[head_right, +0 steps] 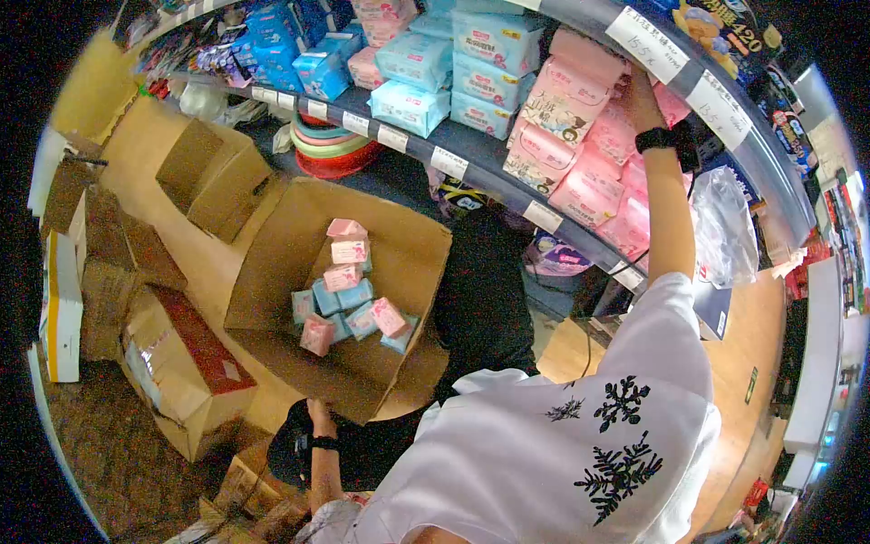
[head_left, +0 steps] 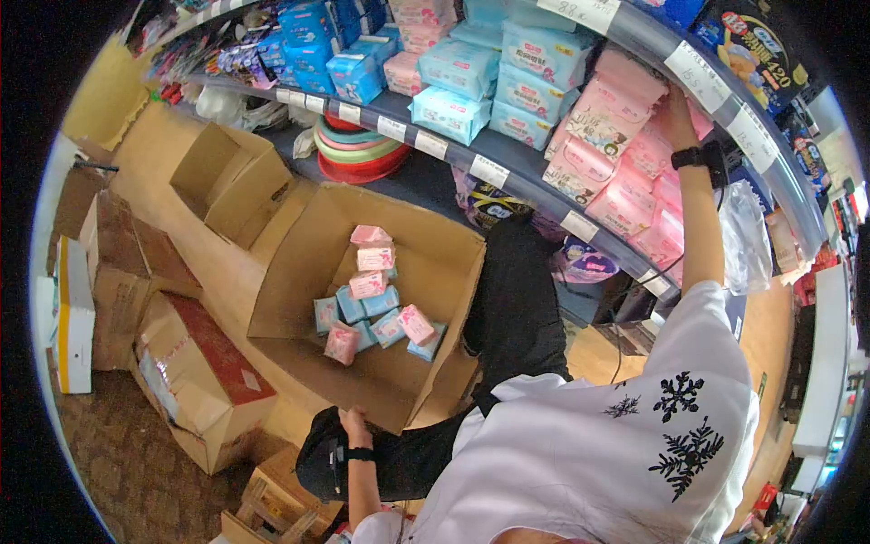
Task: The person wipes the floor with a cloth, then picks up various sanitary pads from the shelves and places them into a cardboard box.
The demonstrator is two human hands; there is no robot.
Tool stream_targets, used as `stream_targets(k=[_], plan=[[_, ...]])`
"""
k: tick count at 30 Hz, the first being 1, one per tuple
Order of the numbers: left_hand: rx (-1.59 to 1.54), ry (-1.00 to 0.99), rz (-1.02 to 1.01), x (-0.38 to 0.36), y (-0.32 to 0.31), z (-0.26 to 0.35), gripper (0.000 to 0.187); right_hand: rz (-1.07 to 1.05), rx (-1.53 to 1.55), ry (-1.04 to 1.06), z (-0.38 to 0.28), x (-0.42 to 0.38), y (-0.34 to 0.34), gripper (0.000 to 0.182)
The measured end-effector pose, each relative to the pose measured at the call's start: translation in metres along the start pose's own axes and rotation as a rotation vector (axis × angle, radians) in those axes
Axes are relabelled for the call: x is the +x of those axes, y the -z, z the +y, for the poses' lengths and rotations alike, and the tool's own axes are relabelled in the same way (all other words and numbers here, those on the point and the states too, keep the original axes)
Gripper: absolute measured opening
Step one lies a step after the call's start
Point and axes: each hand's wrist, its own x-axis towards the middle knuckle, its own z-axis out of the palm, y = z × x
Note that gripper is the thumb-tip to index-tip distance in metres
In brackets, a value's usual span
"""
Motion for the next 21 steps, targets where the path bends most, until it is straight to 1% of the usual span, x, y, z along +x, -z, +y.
stream_targets(k=[2, 3, 4, 5, 6, 7, 8, 9, 10, 11, 13, 17, 19, 20, 21], plan=[[-0.029, -0.003, 0.004, -0.002, 0.0, -0.02, 0.045, 0.034, -0.024, 0.077, -0.002, 0.003, -0.01, 0.042], [-0.057, -0.013, -0.006, -0.001, 0.001, -0.028, 0.047, 0.028, -0.015, 0.072, -0.002, 0.0, -0.012, 0.042], [-0.056, -0.011, 0.005, -0.014, -0.005, -0.022, 0.047, -0.05, -0.007, 0.11, -0.003, -0.007, -0.013, 0.041], [-0.034, 0.056, 0.016, -0.032, -0.016, -0.008, 0.048, -0.129, -0.001, 0.148, 0.0, -0.01, -0.014, 0.039], [-0.014, 0.124, 0.025, -0.044, -0.021, -0.002, 0.05, -0.151, -0.101, 0.238, 0.005, -0.01, -0.015, 0.041], [-0.011, 0.13, 0.034, -0.044, -0.019, -0.007, 0.05, -0.164, -0.198, 0.331, 0.01, -0.01, -0.017, 0.042], [-0.068, 0.065, 0.033, -0.042, -0.016, -0.021, 0.049, -0.167, -0.144, 0.335, 0.007, -0.017, -0.024, 0.042], [-0.123, -0.001, 0.03, -0.039, -0.014, -0.033, 0.047, -0.129, 0.028, 0.217, 0.001, -0.025, -0.031, 0.042], [-0.082, -0.007, 0.048, -0.029, -0.012, -0.038, 0.046, -0.072, 0.207, 0.109, -0.006, -0.035, -0.041, 0.041], [-0.082, -0.003, 0.055, -0.035, -0.014, -0.032, 0.046, -0.076, 0.206, 0.103, -0.01, -0.046, -0.058, 0.041], [-0.113, -0.055, -0.03, -0.05, -0.024, -0.017, 0.042, 0.027, 0.189, 0.188, -0.012, -0.066, -0.083, 0.045], [-0.157, -0.049, -0.015, -0.038, -0.02, -0.025, 0.039, 0.037, 0.228, 0.219, -0.011, -0.076, -0.092, 0.045], [-0.088, -0.071, -0.045, -0.039, -0.02, -0.025, 0.037, -0.004, 0.264, 0.353, -0.003, -0.079, -0.089, 0.033], [-0.091, -0.069, -0.043, -0.038, -0.019, -0.027, 0.037, -0.008, 0.263, 0.352, 0.0, -0.085, -0.091, 0.033], [-0.094, -0.07, -0.025, -0.034, -0.017, -0.03, 0.038, 0.047, 0.29, 0.343, 0.006, -0.095, -0.097, 0.033]])
